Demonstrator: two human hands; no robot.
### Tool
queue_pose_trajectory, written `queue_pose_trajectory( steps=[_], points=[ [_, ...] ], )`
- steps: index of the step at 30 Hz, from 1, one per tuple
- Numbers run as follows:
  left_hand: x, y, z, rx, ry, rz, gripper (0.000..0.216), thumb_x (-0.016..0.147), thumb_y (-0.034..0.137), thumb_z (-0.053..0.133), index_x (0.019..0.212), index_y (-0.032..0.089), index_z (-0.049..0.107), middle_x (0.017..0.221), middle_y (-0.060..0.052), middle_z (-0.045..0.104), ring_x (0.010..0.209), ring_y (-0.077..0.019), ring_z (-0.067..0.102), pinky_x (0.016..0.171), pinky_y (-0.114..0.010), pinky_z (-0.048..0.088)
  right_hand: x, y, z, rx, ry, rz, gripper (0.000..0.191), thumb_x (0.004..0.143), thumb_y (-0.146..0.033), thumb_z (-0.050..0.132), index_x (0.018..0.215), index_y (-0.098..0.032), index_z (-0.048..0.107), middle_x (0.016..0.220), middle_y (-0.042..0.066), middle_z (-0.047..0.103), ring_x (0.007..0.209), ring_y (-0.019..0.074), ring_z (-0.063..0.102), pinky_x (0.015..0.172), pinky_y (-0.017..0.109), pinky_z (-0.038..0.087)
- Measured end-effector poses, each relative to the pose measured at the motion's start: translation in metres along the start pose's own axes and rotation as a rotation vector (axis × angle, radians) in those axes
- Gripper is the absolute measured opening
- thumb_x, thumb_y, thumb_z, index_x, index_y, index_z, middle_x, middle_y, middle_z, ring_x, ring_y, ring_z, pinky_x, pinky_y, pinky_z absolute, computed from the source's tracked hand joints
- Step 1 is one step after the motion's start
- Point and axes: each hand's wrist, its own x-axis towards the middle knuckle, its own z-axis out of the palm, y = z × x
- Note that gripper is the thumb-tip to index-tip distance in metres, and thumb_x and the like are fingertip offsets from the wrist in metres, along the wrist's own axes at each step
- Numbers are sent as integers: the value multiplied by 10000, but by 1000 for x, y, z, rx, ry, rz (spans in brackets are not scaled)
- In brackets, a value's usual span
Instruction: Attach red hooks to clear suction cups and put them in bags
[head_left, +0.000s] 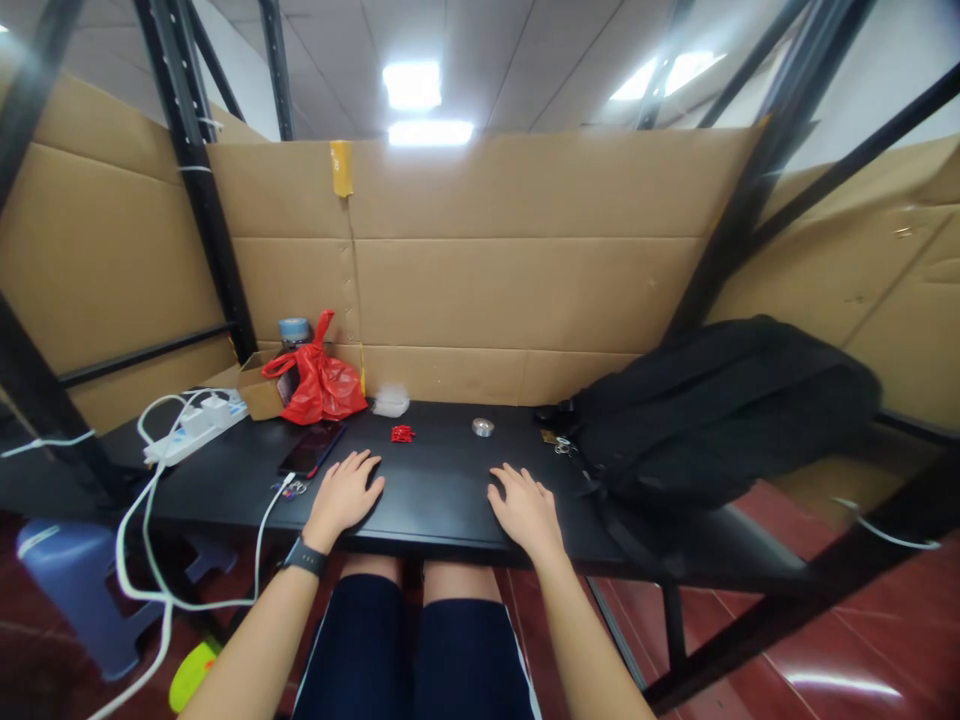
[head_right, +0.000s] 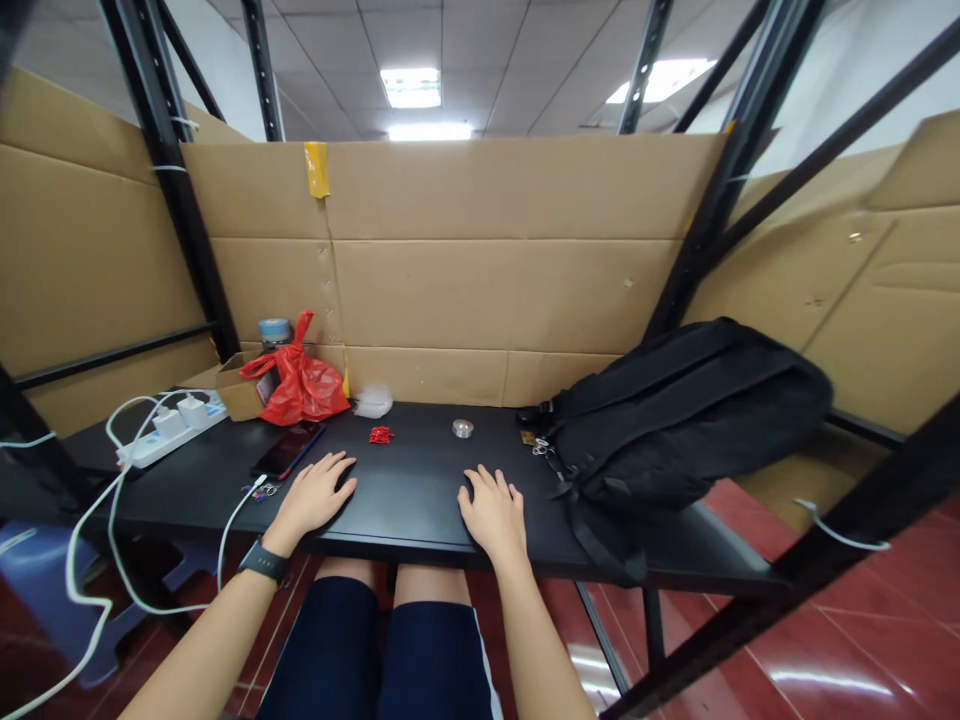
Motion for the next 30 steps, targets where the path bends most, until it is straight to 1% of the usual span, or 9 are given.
queue_pose_trajectory(
  steps=[9, 17, 24, 30],
  points=[
    [-6, 7, -7, -13, -10, -18, 461, 969, 437, 409, 1380, 281, 544, 1532, -42, 455, 1459, -270, 341, 1181, -491, 283, -1, 3, 1, 6, 9, -24, 436, 944, -387, 403, 1310, -268, 608, 1488, 47, 516, 1412, 356, 388, 1115, 554, 292],
    [-5, 4, -6, 13, 0, -2, 463, 969, 441, 414, 1375, 265, 551, 1522, -48, 468, 1439, -272, 375, 1171, -500, 307, -2, -1, -4, 21, -4, -1, 405, 945, -360, 431, 1292, -272, 621, 1481, 33, 525, 1417, 327, 392, 1122, 510, 300],
    [-3, 2, -4, -8, 21, 10, 447, 967, 436, 432, 1363, 277, 564, 1515, -49, 478, 1433, -279, 387, 1159, -508, 321, 0, -4, -7, 38, 9, 11, 383, 936, -362, 460, 1263, -277, 641, 1462, 46, 545, 1400, 329, 418, 1097, 524, 326],
    [-1, 1, -4, -11, 24, 19, 438, 965, 430, 446, 1354, 274, 573, 1511, -59, 481, 1428, -283, 394, 1152, -516, 324, 2, -3, -6, 55, 35, 12, 348, 929, -360, 481, 1223, -290, 653, 1439, 42, 567, 1393, 325, 431, 1095, 551, 319]
  ],
)
